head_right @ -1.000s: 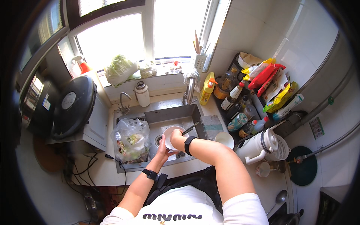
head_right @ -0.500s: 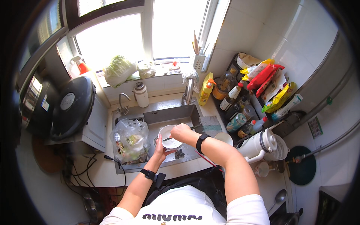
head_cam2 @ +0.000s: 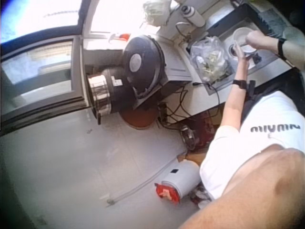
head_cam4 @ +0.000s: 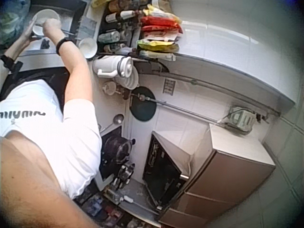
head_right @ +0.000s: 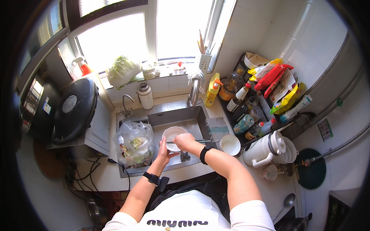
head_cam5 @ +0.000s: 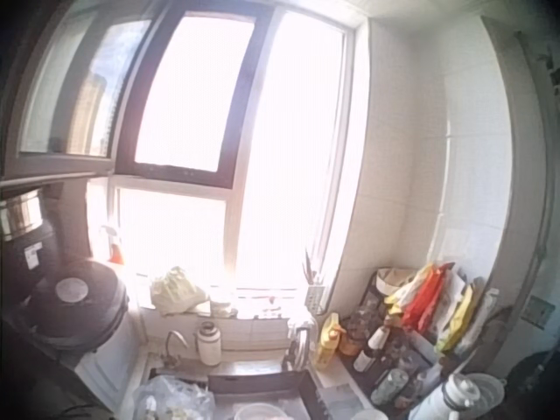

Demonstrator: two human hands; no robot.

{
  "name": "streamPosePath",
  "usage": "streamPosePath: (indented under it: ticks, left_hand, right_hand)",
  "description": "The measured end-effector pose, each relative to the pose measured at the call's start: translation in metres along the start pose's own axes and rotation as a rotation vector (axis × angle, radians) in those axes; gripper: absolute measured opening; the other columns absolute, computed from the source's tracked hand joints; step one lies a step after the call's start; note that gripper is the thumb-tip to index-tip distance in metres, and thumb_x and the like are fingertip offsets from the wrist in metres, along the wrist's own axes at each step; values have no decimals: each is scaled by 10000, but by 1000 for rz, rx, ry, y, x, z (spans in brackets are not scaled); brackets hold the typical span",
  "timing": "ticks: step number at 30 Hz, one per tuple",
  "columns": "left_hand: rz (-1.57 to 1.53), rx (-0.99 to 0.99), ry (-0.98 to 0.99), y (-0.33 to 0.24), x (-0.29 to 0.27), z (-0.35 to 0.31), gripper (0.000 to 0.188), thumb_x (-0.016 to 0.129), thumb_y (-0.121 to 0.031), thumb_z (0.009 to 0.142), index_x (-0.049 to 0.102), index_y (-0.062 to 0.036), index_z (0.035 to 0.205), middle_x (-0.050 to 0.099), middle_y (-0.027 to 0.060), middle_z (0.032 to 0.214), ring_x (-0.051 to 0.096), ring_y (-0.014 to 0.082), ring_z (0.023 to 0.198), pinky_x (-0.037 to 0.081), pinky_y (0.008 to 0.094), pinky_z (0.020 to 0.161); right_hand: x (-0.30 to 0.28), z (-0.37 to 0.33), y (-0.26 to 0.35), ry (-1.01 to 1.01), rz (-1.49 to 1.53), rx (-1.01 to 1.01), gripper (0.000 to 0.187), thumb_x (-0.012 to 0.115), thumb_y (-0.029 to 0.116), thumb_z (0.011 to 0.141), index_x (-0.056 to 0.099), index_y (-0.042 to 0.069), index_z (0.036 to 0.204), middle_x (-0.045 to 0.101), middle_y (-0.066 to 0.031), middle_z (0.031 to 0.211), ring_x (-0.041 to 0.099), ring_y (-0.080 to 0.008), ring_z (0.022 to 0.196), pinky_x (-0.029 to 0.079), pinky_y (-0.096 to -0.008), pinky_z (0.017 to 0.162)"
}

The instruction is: The person washes several bowls and chopsticks in the kitchen sink using a sponge and running water, then rinses them and places them on a drying rack. The person also wipes the countertop and stovetop with a cloth.

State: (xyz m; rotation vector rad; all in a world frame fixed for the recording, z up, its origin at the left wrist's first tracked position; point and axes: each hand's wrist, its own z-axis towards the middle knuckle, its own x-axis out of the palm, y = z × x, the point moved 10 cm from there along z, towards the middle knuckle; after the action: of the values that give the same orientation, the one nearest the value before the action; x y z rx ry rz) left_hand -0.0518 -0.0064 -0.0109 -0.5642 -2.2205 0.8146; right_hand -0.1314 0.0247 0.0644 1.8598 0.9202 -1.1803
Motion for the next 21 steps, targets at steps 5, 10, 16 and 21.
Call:
streamPosePath:
  ticks: [5, 10, 16, 21]
  left_hand:
    - [73, 39, 5, 0, -8, 7, 605, 388, -645, 878, 253, -216, 1282, 427, 123, 1281, 552, 325, 1077, 570, 494, 681]
    - [101, -9, 1, 11, -9, 14, 611, 395, -617, 888, 238, -192, 1300, 344, 115, 1332, 501, 355, 1115, 572, 507, 640]
    - [61, -59, -99, 6, -27, 21, 600, 372, -655, 876, 261, -200, 1251, 432, 130, 1279, 573, 351, 1037, 572, 516, 657]
    - [51, -66, 94, -13, -42, 39, 598, 337, -658, 883, 255, -191, 1247, 491, 140, 1192, 604, 330, 970, 574, 504, 604]
  right_hand:
    - [28, 10, 18, 187, 104, -269, 247, 554, 278, 835, 684, 109, 959, 670, -147, 963, 652, -317, 884, 516, -410, 758]
    - [39, 29, -10, 108, -205, -88, 228, 579, 185, 819, 683, 118, 1011, 664, -108, 1056, 647, -306, 944, 513, -392, 813]
    - [51, 35, 2, 268, -71, -50, 308, 523, 198, 875, 603, 73, 1144, 643, -172, 1060, 658, -325, 843, 546, -401, 729]
    - [46, 4, 31, 348, 706, -245, 295, 498, 248, 925, 581, -11, 1040, 643, -165, 891, 656, -286, 777, 578, -365, 567]
